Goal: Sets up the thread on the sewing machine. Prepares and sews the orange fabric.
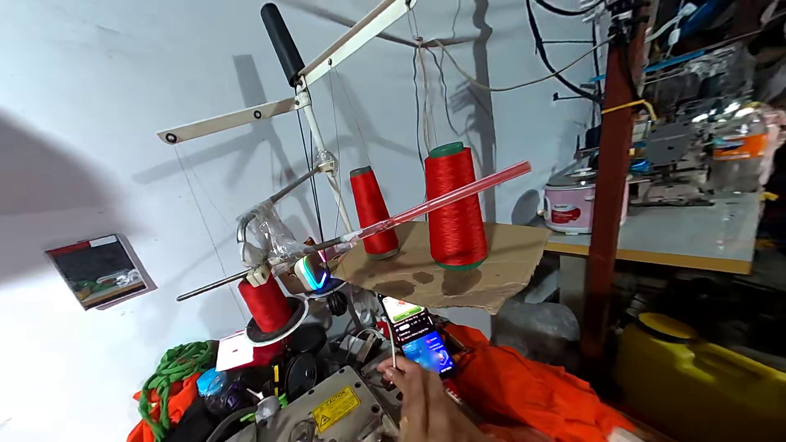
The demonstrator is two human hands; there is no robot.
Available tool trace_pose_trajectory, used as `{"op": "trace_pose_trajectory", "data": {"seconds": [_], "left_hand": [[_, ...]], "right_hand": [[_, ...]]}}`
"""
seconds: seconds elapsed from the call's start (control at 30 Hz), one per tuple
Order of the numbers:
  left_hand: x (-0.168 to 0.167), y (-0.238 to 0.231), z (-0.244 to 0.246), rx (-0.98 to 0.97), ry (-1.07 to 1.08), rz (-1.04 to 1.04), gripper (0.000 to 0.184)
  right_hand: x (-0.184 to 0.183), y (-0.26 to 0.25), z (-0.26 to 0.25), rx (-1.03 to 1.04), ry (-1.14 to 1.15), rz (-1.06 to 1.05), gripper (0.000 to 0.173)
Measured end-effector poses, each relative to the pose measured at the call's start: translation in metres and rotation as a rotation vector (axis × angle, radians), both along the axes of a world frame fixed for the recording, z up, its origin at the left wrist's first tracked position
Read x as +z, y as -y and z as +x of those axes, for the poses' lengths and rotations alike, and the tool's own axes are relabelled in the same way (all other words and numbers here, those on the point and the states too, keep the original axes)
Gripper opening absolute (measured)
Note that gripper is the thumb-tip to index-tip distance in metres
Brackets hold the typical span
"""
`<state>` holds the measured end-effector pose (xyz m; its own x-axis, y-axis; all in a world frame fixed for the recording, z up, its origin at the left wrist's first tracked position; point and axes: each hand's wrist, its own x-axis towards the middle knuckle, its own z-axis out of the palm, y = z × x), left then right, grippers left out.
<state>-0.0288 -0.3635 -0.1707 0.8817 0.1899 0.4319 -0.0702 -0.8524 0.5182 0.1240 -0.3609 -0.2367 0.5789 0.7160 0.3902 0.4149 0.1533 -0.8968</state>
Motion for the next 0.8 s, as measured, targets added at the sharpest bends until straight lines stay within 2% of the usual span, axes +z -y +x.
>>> {"op": "trace_pose_trajectory", "data": {"seconds": [0.1,0.17,0.27,0.37,0.43,0.5,0.53,0.63,0.73,0.8], "left_hand": [[-0.006,-0.003,0.048,0.175,0.166,-0.091,0.061],[-0.001,-0.005,0.069,0.295,0.175,-0.195,0.065],[-0.004,-0.009,0.086,0.37,0.175,-0.53,0.068],[-0.028,-0.011,0.099,0.417,0.338,-0.841,0.07],[-0.036,-0.009,0.105,0.437,0.46,-1.062,0.052],[-0.042,-0.008,0.106,0.375,0.546,-1.237,0.027],[-0.049,-0.006,0.104,0.311,0.553,-1.275,0.023],[-0.077,0.015,0.094,0.036,0.469,-1.231,0.029],[-0.09,0.047,0.085,-0.181,0.395,-1.151,0.032],[-0.085,0.061,0.077,-0.28,0.347,-0.997,0.036]], "right_hand": [[0.023,0.031,-0.013,-0.001,-0.028,-0.085,0.033],[0.021,0.035,-0.013,-0.001,-0.03,-0.137,0.036],[0.005,0.038,-0.008,-0.007,0.021,-0.22,0.038],[-0.009,0.057,0.001,-0.007,0.157,-0.35,0.033],[-0.015,0.071,0.01,0.004,0.264,-0.439,0.032],[-0.012,0.087,0.016,-0.038,0.417,-0.536,0.032],[-0.013,0.094,0.02,-0.085,0.511,-0.544,0.031],[-0.024,0.114,0.04,-0.259,0.739,-0.462,0.026],[-0.026,0.129,0.056,-0.389,0.714,-0.365,0.026],[-0.03,0.131,0.069,-0.485,0.662,-0.3,0.022]]}}
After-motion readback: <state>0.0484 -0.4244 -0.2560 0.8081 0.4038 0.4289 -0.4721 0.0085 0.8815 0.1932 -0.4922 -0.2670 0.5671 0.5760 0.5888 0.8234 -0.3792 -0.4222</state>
